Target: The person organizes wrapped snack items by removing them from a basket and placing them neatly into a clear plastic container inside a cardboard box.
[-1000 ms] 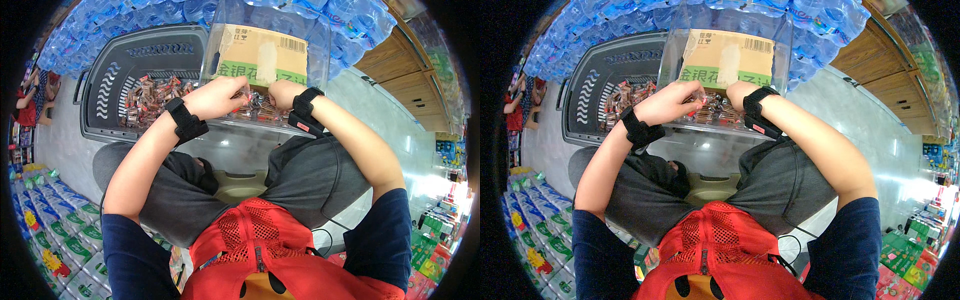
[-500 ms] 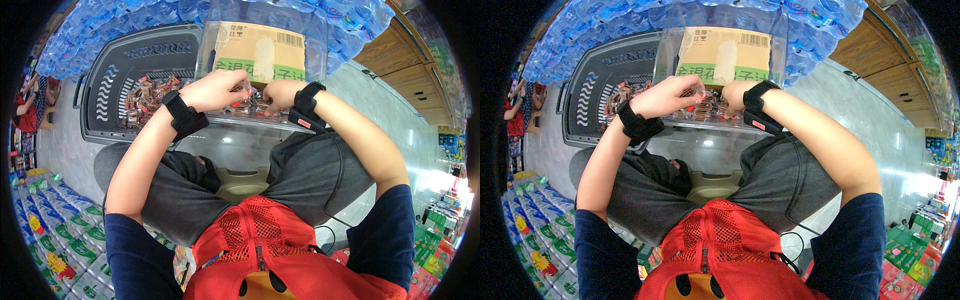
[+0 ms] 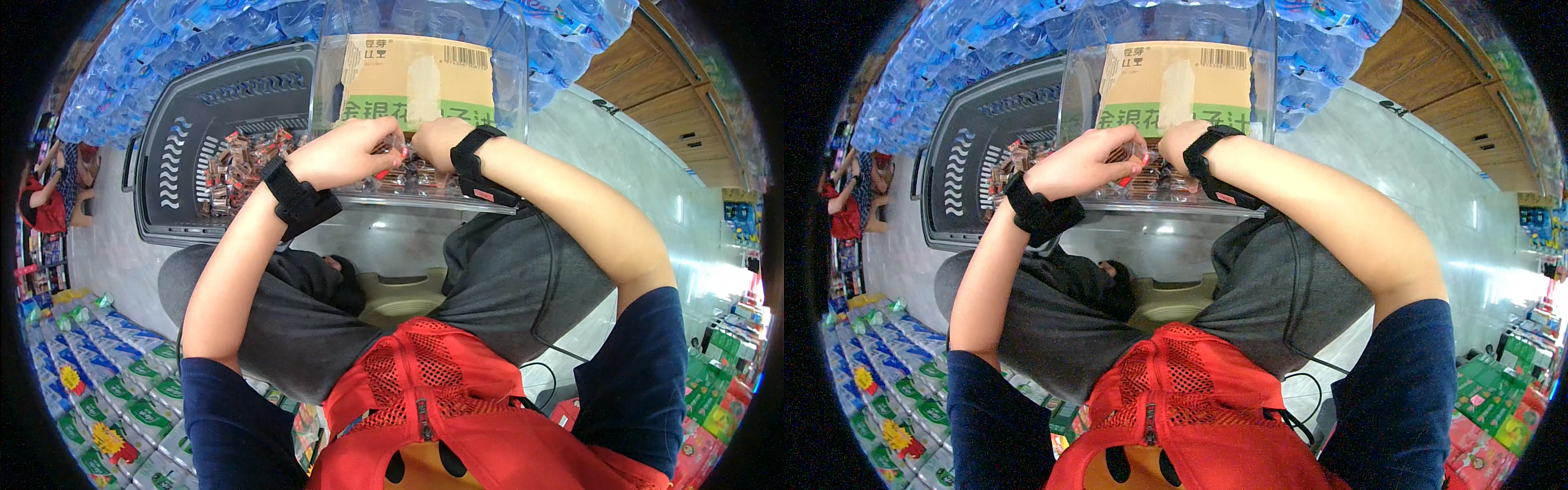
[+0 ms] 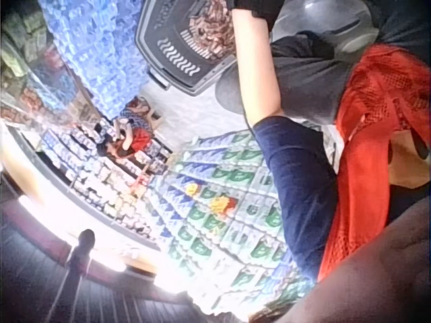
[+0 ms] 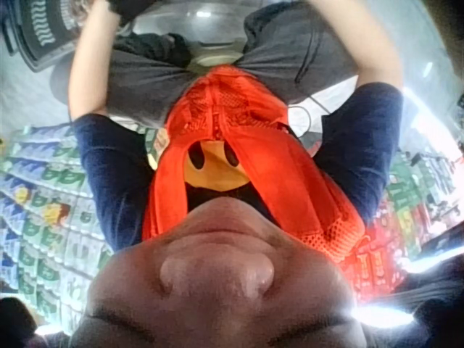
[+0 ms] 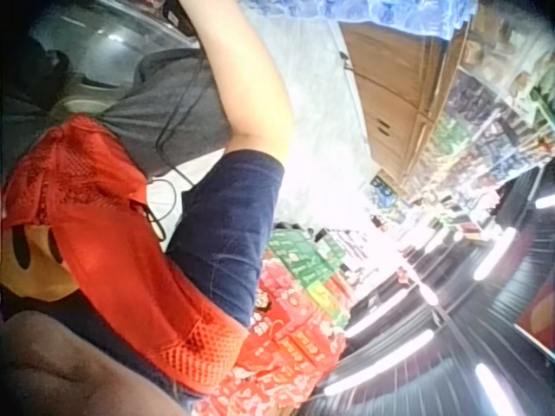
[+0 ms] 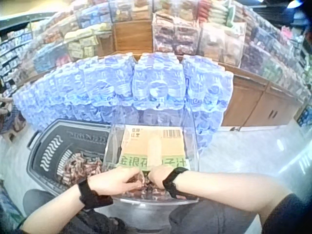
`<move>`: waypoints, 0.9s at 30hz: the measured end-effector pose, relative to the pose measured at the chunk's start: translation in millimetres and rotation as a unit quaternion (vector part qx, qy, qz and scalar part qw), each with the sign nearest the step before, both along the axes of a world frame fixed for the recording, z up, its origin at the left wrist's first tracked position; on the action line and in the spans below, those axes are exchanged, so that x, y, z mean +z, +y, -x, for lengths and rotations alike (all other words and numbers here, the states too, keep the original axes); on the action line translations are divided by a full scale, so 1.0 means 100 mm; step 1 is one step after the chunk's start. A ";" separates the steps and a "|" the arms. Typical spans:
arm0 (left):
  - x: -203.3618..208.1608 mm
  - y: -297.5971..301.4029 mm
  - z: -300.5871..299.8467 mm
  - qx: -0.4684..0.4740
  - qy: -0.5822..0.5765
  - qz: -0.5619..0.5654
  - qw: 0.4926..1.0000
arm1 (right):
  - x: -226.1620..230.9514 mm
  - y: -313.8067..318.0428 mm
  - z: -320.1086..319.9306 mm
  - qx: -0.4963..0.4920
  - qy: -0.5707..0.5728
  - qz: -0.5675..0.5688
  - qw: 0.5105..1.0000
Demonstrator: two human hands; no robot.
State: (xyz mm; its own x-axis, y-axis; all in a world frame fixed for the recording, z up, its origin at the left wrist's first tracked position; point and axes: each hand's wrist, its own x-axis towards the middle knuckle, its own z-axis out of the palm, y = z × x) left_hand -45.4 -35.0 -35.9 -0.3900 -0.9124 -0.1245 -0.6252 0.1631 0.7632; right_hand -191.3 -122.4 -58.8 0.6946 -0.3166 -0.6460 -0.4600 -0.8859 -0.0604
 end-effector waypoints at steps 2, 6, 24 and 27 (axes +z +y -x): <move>0.00 -0.02 -0.01 0.009 0.001 -0.001 1.000 | 0.00 0.00 -0.01 0.005 -0.010 -0.008 1.000; 0.08 -0.12 0.06 0.021 -0.008 -0.013 1.000 | -0.04 -0.03 0.01 -0.007 -0.001 -0.028 1.000; -0.27 -0.48 0.35 -0.134 -0.149 -0.086 0.976 | 0.12 -0.15 0.26 -0.004 -0.014 -0.099 0.995; -0.35 -0.52 0.37 -0.141 -0.167 -0.080 0.973 | 0.11 -0.16 0.27 -0.041 -0.025 -0.099 0.994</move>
